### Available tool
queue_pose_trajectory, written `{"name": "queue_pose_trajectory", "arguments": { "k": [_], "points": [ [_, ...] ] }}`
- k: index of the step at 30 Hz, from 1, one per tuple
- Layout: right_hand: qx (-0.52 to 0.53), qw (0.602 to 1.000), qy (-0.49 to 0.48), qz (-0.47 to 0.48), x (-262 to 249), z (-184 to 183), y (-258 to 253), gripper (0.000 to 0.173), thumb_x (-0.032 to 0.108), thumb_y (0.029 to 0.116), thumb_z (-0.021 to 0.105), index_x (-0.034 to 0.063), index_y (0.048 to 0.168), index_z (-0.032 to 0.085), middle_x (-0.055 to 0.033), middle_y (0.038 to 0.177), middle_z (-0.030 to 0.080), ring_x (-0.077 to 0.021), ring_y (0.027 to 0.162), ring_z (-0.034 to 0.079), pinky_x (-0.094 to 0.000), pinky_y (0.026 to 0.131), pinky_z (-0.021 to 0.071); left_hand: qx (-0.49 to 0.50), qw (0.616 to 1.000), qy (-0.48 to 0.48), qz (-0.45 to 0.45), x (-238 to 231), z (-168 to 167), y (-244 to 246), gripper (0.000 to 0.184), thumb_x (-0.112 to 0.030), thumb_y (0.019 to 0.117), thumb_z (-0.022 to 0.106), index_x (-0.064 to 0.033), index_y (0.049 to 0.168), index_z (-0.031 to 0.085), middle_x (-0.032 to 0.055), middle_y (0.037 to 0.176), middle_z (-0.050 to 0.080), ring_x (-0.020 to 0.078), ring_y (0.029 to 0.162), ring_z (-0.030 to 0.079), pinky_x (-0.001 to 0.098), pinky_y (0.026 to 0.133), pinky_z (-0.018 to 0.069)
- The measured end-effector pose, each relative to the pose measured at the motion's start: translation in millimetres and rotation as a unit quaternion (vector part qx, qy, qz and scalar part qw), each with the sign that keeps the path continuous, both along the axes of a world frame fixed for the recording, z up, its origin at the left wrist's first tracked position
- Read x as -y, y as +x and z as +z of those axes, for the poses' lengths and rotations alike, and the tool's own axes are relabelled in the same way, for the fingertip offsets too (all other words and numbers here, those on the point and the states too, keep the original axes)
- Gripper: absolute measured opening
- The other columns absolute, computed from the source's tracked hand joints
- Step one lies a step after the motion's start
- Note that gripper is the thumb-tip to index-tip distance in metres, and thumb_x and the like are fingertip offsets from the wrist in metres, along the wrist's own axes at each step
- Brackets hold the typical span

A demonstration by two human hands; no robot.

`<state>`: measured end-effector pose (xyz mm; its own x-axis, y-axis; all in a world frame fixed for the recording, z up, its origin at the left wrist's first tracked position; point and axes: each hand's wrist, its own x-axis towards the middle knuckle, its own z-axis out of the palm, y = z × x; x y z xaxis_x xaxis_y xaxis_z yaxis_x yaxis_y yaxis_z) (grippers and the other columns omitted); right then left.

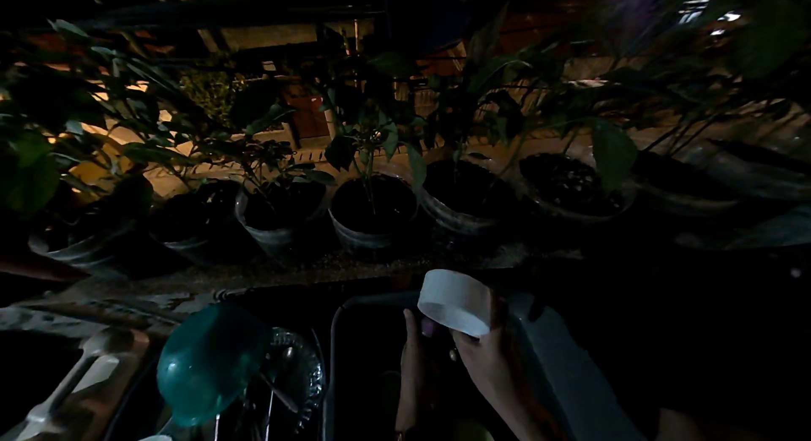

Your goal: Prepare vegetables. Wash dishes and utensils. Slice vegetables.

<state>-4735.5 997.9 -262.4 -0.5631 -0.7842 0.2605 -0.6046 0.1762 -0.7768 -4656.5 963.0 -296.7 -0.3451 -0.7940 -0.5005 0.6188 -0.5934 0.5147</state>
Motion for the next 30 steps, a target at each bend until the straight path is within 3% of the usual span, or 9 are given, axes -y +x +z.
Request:
{"name": "queue_pose_trajectory", "arguments": {
  "k": [3, 7, 10, 14, 17, 19, 23, 27, 30],
  "points": [
    [0.117, 0.993, 0.011, 0.025, 1.7, -1.7, -6.6, 0.078, 0.011, 0.0834, 0.075, -0.0095, 0.148, 0.036, -0.0195, 0.112, 0.069, -0.0179, 0.092, 0.072, -0.0348, 0.078, 0.0604, 0.043, 0.999, -0.019, -0.01, -4.4, -3.1, 4.0, 0.064, -0.052, 0.1097, 0.014, -0.0064, 0.092, 0.056, 0.0031, 0.063, 0.059, 0.0111, 0.05, 0.059, 0.0251, 0.047, 0.0526],
    [0.146, 0.985, -0.02, 0.087, 0.1, -3.7, -11.2, 0.082, 0.009, 0.079, 0.076, -0.0145, 0.147, 0.036, -0.0249, 0.136, 0.058, -0.0147, 0.123, 0.061, -0.026, 0.102, 0.0505, 0.116, 0.993, -0.018, -0.014, -3.5, 7.3, 5.8, 0.06, -0.048, 0.1109, 0.017, -0.0045, 0.108, 0.058, 0.0044, 0.078, 0.065, 0.013, 0.067, 0.066, 0.0305, 0.062, 0.0581],
    [0.146, 0.983, -0.012, 0.109, 1.9, -2.4, -13.2, 0.08, 0.003, 0.0791, 0.074, -0.0132, 0.147, 0.036, -0.0232, 0.136, 0.059, -0.0152, 0.121, 0.062, -0.0275, 0.1, 0.0527, 0.059, 0.991, -0.097, -0.07, -3.9, -5.3, 14.8, 0.058, -0.05, 0.1099, 0.02, -0.0057, 0.116, 0.057, 0.0042, 0.086, 0.07, 0.011, 0.07, 0.068, 0.0279, 0.059, 0.0585],
    [0.172, 0.98, -0.037, 0.096, 0.1, 2.0, -17.8, 0.081, 0.006, 0.0817, 0.073, -0.0134, 0.149, 0.031, -0.0219, 0.138, 0.056, -0.0088, 0.123, 0.059, -0.0219, 0.101, 0.0509, 0.061, 0.986, -0.109, -0.108, -8.0, 10.5, 26.9, 0.027, -0.022, 0.1107, 0.038, -0.0056, 0.13, 0.047, 0.0043, 0.081, 0.065, 0.0072, 0.056, 0.059, 0.0197, 0.047, 0.049],
    [0.106, 0.99, -0.066, 0.061, -1.0, 5.0, -17.9, 0.077, 0.02, 0.0835, 0.074, -0.0124, 0.144, 0.038, -0.0149, 0.121, 0.067, -0.0021, 0.106, 0.066, -0.0199, 0.089, 0.0562, 0.076, 0.985, -0.09, -0.128, -5.8, 12.5, 29.0, 0.048, -0.034, 0.1129, 0.018, -0.0054, 0.113, 0.057, 0.0035, 0.076, 0.065, 0.0068, 0.051, 0.057, 0.0184, 0.041, 0.0449],
    [0.111, 0.989, -0.075, 0.063, -3.6, 9.6, -16.5, 0.077, 0.022, 0.0854, 0.074, -0.013, 0.144, 0.039, -0.0138, 0.12, 0.068, -0.0015, 0.105, 0.067, -0.0189, 0.088, 0.0566, -0.012, 0.987, -0.073, -0.144, -5.1, 9.4, 31.0, 0.054, -0.038, 0.1122, 0.013, -0.007, 0.113, 0.056, 0.0043, 0.078, 0.065, 0.0079, 0.051, 0.058, 0.0186, 0.04, 0.0461],
    [0.132, 0.983, -0.111, 0.069, -10.8, 24.1, -20.4, 0.076, 0.021, 0.0854, 0.074, -0.0156, 0.143, 0.039, -0.017, 0.126, 0.064, -0.0022, 0.109, 0.064, -0.0186, 0.09, 0.0552, -0.227, 0.97, 0.01, -0.082, -9.7, 8.1, 33.8, 0.057, -0.042, 0.1106, 0.015, -0.0094, 0.105, 0.061, 0.0063, 0.079, 0.066, 0.0151, 0.063, 0.068, 0.0239, 0.05, 0.0563],
    [0.186, 0.966, -0.147, 0.101, -21.2, 37.2, -28.8, 0.061, 0.011, 0.0863, 0.07, -0.0136, 0.135, 0.043, -0.0102, 0.111, 0.068, -0.0041, 0.086, 0.069, -0.0218, 0.071, 0.061, -0.19, 0.98, 0.066, 0.01, -28.2, 29.7, 42.0, 0.054, -0.041, 0.1124, 0.021, -0.0041, 0.113, 0.061, 0.0151, 0.098, 0.073, 0.0275, 0.089, 0.074, 0.0364, 0.073, 0.064],
    [0.195, 0.966, -0.126, 0.112, -34.7, 46.7, -26.2, 0.058, 0.01, 0.0857, 0.069, -0.0131, 0.133, 0.046, -0.0087, 0.109, 0.068, -0.0041, 0.084, 0.069, -0.0215, 0.07, 0.0609, -0.136, 0.99, 0.039, 0.014, -46.6, 34.4, 53.7, 0.027, -0.01, 0.1075, 0.041, -0.0076, 0.135, 0.044, 0.0152, 0.109, 0.071, 0.0286, 0.096, 0.074, 0.0391, 0.078, 0.0645]
  ]
}}
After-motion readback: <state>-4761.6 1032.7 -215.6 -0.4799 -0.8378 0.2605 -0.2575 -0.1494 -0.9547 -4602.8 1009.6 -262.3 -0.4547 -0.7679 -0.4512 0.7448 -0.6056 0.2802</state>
